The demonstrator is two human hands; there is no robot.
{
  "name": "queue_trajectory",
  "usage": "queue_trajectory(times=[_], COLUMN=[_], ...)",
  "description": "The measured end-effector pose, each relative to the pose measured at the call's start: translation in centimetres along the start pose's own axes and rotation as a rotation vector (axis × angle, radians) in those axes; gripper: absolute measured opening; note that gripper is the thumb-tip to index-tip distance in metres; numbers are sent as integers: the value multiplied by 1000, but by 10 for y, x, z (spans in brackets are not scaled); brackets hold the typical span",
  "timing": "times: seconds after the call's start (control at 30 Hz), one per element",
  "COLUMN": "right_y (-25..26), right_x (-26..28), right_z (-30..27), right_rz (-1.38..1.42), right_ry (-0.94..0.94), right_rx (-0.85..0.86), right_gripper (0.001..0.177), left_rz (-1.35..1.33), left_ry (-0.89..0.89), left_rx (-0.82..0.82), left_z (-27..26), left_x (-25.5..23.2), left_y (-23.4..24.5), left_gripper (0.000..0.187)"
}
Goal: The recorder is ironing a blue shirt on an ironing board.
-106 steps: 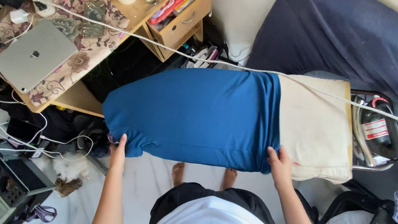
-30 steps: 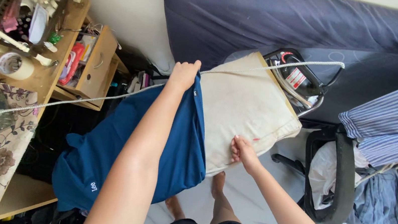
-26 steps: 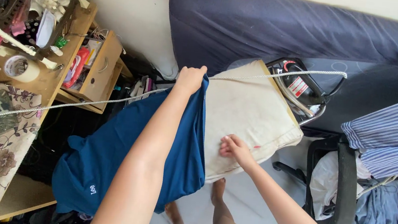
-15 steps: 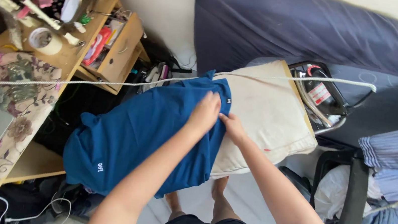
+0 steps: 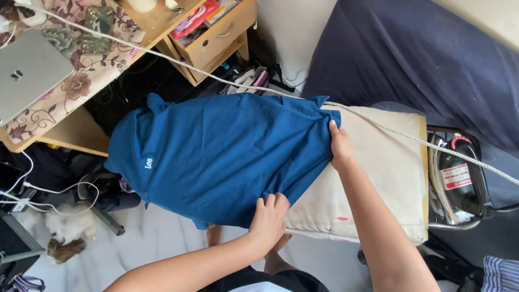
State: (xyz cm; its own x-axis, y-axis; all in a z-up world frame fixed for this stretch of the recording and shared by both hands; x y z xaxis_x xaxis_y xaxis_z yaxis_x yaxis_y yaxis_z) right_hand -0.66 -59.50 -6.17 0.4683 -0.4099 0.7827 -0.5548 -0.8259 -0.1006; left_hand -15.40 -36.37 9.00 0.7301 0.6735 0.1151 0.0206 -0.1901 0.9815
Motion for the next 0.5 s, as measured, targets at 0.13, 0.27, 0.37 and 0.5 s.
queue_trajectory(times=[0.13,0.27,0.37,0.5], right_y=[22,38,23,-5], right_x=[-2,6,6,2], right_z=[19,25,14,18], right_rz=[31,117,95,-301], right_ry=[136,226,137,136], right_rx=[-64,-199,-104,55], right_gripper=[49,49,48,41], left_rz=[-98,-21,-129,-565], left_ry=[-21,203,167,-226], left_rx=[-185,-52,239,973], left_z=[-4,18,20,-7], left_x=[-12,2,-7,-92], left_y=[-29,-106,-121,-156], left_gripper=[55,25,14,31])
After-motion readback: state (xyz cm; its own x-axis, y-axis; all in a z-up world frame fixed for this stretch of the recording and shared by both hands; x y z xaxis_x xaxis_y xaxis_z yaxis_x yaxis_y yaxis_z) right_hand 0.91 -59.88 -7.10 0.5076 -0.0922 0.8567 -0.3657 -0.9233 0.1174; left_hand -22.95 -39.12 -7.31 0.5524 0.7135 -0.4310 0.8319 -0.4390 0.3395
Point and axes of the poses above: each hand's wrist, its own z-axis towards the middle knuckle, its own y-axis out of the back of the hand, x = y × z, the point moved 10 cm from there along z, towards the middle knuckle, and after that the axes turned 4 degrees about -x, right-handed, at the moved point
